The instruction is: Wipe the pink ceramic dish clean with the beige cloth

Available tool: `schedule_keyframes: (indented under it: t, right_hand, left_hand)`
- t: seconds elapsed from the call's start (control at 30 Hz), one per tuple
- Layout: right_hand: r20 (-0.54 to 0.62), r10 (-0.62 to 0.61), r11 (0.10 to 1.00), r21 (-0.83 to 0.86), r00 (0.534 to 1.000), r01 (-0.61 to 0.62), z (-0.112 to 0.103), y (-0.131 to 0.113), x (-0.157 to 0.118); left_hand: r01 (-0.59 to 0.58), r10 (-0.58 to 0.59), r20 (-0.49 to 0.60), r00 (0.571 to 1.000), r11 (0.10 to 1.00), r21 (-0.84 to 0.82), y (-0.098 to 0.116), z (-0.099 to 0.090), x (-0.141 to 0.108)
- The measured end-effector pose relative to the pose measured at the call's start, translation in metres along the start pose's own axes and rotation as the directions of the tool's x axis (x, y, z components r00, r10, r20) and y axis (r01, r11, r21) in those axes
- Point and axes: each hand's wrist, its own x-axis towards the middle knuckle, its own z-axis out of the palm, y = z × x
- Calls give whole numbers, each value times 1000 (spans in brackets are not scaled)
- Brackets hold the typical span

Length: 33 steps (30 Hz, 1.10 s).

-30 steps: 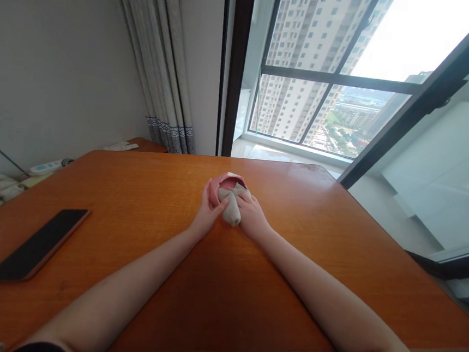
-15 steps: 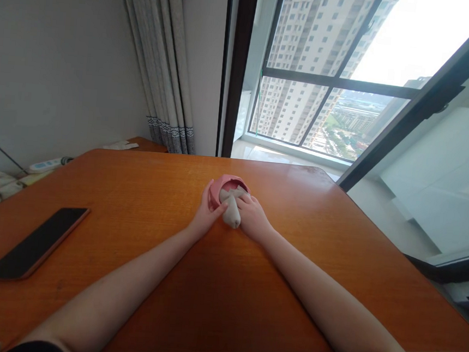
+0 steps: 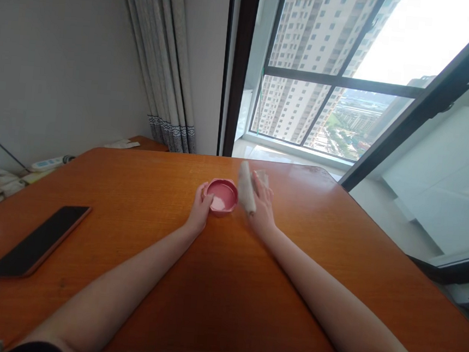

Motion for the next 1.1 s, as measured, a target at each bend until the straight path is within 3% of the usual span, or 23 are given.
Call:
schedule_keyframes:
  t: [0.17,0.3,0.47,0.63,0.77,0.83,0.97,1.1]
  right_hand:
    - [218,-88,996,16,972,87,-2,-10,3]
    - [243,-112,994,23,964,110,-5,-24,3]
    - [332,-251,966,150,909,212,-3,-43,-1]
    - [282,-187,982,79,941,172,0,-44,0]
    - [181,-130,990,69,975,120,-8,-31,5]
    - [146,-131,987,112,981,116,-14,-21,8]
    - [125,-155,978,160,980,134,-22,-8,11]
    - [154,-129,991,55,980,122,-17,-22,9]
  left_hand:
    - [18,-21,-28,999,996,-85,5,5,-2]
    - [32,-37,-41,998,991,-130,12,6,-2]
    - [43,-56,-132,990,994,-102,13,7,-2]
    - [211,-206,46,977,943,-258,17,12,-10]
    - [332,-228,309,923,879,-343,31,14,-17]
    - [376,-243,387,889,872,-315,37,14,-18]
    - [439,-309,455,835,873,-213,37,9,-17]
    - [415,-275,438,856,871,-264,28,9,-15]
